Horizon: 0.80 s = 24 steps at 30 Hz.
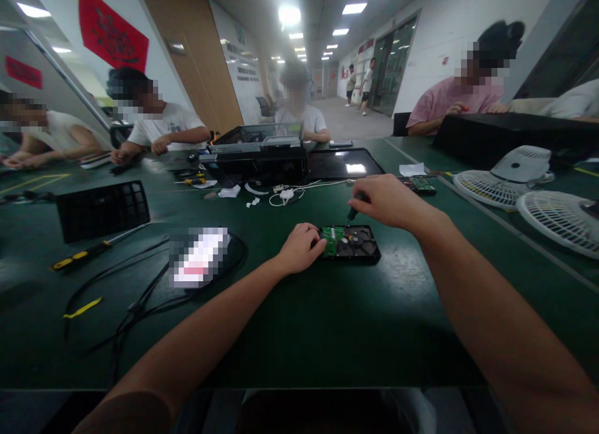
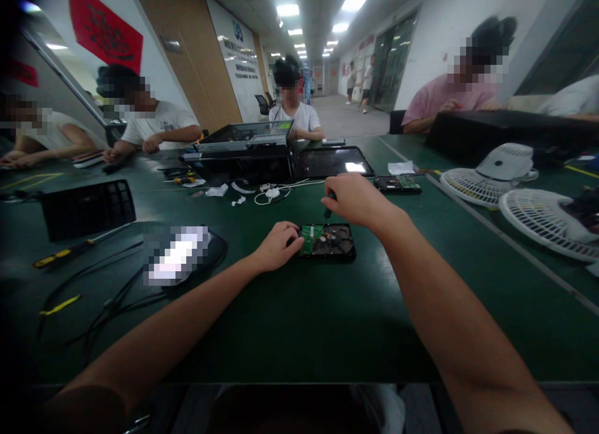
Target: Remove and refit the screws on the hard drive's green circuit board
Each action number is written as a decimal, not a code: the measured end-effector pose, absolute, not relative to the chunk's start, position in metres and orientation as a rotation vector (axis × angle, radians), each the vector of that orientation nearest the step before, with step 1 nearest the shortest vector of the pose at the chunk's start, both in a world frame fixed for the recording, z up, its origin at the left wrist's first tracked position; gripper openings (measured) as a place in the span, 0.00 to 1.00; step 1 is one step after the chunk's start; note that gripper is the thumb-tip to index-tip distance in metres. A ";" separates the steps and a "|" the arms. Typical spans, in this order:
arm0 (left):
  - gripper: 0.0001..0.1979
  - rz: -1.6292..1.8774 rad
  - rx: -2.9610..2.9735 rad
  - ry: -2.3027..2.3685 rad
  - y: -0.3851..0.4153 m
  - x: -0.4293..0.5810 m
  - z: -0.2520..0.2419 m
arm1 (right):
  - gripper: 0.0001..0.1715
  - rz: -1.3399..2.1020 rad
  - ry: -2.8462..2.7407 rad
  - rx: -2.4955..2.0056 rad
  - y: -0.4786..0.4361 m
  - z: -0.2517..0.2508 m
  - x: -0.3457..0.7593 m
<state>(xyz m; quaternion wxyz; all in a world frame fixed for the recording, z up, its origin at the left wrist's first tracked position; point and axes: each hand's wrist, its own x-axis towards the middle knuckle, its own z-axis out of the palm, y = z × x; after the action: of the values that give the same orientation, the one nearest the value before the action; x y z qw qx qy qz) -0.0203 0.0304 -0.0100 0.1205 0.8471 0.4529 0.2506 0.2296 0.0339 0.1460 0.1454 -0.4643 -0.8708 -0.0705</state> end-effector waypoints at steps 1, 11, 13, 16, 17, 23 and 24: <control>0.14 0.727 2.474 1.324 0.030 -0.020 -0.010 | 0.10 -0.199 -2.520 -1.305 0.035 0.145 0.230; 0.14 0.717 2.466 1.314 0.030 -0.021 -0.009 | 0.16 -0.145 -2.532 -1.213 0.042 0.136 0.234; 0.13 0.730 2.474 1.315 0.031 -0.021 -0.010 | 0.21 -0.132 -2.552 -1.187 0.042 0.135 0.233; 0.13 0.731 2.487 1.315 0.030 -0.021 -0.010 | 0.26 -0.113 -2.576 -1.136 0.042 0.136 0.234; 0.13 0.725 2.487 1.315 0.030 -0.021 -0.010 | 0.26 -0.108 -2.572 -1.132 0.042 0.137 0.234; 0.14 0.701 2.457 1.333 0.028 -0.021 -0.006 | 0.15 -0.095 -2.477 -1.252 0.039 0.139 0.233; 0.14 0.701 2.458 1.333 0.028 -0.020 -0.006 | 0.13 -0.102 -2.478 -1.265 0.039 0.140 0.232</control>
<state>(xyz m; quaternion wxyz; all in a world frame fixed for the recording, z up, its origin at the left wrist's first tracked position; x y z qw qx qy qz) -0.0205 0.0277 -0.0059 0.1289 0.8456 0.4585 0.2412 0.2325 0.0386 0.1397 0.1776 -0.4472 -0.8759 -0.0362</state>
